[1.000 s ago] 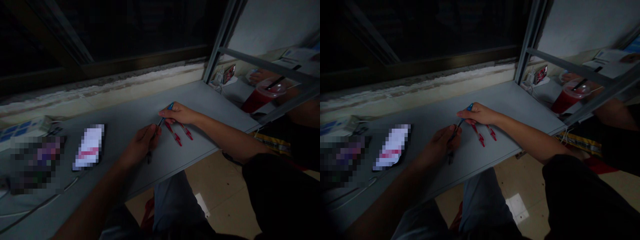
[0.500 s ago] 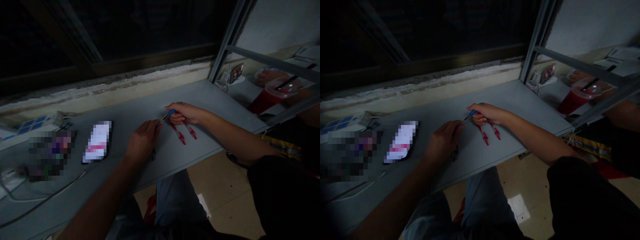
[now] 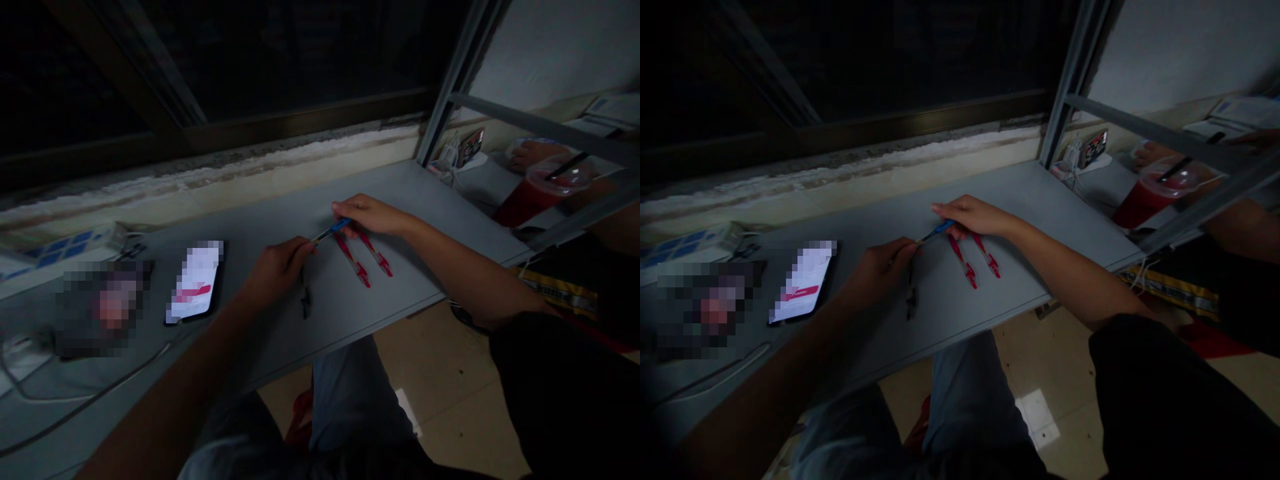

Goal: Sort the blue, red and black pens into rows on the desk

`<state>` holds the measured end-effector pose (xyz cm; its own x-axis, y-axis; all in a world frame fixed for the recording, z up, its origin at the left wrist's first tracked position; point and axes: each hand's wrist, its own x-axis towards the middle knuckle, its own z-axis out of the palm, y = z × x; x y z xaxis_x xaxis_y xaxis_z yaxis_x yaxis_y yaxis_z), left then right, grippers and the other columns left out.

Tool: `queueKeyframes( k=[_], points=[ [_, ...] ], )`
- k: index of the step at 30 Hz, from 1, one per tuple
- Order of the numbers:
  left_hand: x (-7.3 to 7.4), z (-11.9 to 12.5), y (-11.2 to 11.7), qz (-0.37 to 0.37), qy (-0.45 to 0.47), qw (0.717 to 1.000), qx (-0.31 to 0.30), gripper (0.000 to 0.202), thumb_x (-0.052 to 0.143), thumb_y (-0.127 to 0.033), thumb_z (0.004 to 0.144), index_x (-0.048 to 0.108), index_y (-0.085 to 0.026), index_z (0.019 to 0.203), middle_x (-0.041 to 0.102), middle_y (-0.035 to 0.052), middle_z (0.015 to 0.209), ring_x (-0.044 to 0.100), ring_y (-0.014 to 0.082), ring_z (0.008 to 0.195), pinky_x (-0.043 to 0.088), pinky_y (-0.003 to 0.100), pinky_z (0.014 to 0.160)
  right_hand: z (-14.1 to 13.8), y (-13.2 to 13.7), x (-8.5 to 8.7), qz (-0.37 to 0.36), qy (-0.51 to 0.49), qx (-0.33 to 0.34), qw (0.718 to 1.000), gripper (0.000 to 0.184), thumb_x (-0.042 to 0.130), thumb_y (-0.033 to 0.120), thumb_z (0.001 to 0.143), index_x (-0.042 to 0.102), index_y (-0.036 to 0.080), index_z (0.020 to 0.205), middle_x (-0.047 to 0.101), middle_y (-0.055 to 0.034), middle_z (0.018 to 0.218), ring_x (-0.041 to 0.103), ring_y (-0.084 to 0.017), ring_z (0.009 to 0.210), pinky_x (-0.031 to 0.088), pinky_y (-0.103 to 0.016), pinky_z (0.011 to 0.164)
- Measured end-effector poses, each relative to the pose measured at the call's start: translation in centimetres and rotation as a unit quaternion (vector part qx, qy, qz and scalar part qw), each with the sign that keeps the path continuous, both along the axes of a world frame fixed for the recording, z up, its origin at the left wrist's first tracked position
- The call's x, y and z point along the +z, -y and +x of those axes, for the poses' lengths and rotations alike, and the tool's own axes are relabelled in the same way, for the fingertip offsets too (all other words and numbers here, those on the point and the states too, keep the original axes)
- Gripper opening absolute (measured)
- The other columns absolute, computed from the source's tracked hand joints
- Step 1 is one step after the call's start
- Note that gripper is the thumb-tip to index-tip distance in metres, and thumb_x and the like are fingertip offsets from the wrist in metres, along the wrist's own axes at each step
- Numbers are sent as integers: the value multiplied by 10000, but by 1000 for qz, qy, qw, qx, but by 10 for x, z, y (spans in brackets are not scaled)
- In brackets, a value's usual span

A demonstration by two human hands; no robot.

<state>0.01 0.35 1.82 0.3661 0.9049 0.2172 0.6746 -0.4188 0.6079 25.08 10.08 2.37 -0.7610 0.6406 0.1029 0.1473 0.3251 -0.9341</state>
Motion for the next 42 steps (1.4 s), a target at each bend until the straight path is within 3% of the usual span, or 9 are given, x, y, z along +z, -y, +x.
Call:
queueKeyframes(
  k=[2, 6, 11, 15, 20, 25, 30, 35, 42],
  points=[
    [1, -2, -3, 4, -24, 999, -21, 371, 445, -443, 1029, 712, -190, 980, 675, 11, 728, 596, 166, 608, 459, 285, 646, -2, -2, -4, 12, 4, -15, 1000, 496, 611, 558, 1008, 555, 168, 708, 557, 34, 585, 458, -69, 522, 363, -231, 534],
    [-6, -4, -6, 12, -27, 1000, -4, 396, 426, -456, 1041, 712, -184, 1011, 728, 36, 788, 662, 183, 675, 485, 285, 675, -5, -5, -9, 45, -64, -45, 996, 438, 895, 469, 766, 572, 176, 812, 607, 50, 703, 517, -75, 616, 404, -221, 598],
    [-18, -11, -4, 27, 1, 999, 21, 396, 426, -427, 1056, 723, -165, 1033, 768, 59, 850, 706, 185, 729, 508, 278, 704, -6, -2, -10, 19, -25, -34, 999, 375, 678, 509, 967, 625, 160, 841, 659, 5, 694, 539, -90, 597, 422, -233, 586],
    [-20, -14, -1, 19, 11, 999, 30, 402, 433, -433, 1060, 731, -165, 1036, 763, 49, 840, 698, 178, 718, 505, 273, 698, -7, -1, -11, 20, -60, -27, 998, 352, 856, 408, 820, 644, 156, 944, 706, 3, 818, 581, -89, 651, 448, -220, 615],
    [-17, -13, 1, 13, 16, 999, 39, 388, 443, -415, 1049, 739, -165, 1024, 732, 33, 786, 655, 168, 673, 485, 265, 666, -7, -1, -11, -22, -45, -27, 998, 307, 740, 437, 937, 661, 142, 968, 727, -31, 825, 605, -90, 628, 458, -225, 586],
    [-15, -10, 3, 5, 21, 999, 35, 405, 439, -429, 1047, 739, -159, 1016, 688, 17, 719, 610, 160, 626, 475, 261, 643, -7, 0, -10, -39, -73, -22, 996, 343, 884, 305, 792, 658, 151, 999, 697, 11, 804, 612, -86, 644, 490, -221, 604],
    [-20, -10, 2, 3, 26, 999, 26, 403, 459, -467, 1044, 729, -169, 1053, 705, 16, 755, 630, 158, 649, 478, 251, 639, -10, 3, -11, -62, -69, -38, 995, 271, 801, 370, 887, 677, 147, 978, 722, -21, 830, 665, -114, 693, 527, -251, 650],
    [-21, -10, 2, -4, 40, 999, 34, 289, 516, -427, 1034, 671, -187, 1082, 668, -22, 668, 609, 136, 579, 466, 232, 597, -11, 2, -12, -48, -101, -53, 992, 264, 904, 268, 729, 714, 138, 856, 770, -46, 901, 699, -142, 836, 557, -278, 804],
    [-18, -8, 3, 14, 48, 998, 49, 303, 521, -435, 1022, 671, -180, 955, 672, 2, 726, 623, 146, 637, 468, 255, 628, -9, 1, -7, -75, -163, -93, 979, 416, 937, 256, 677, 684, 170, 995, 776, -40, 974, 707, -143, 849, 570, -276, 808]
  ],
)
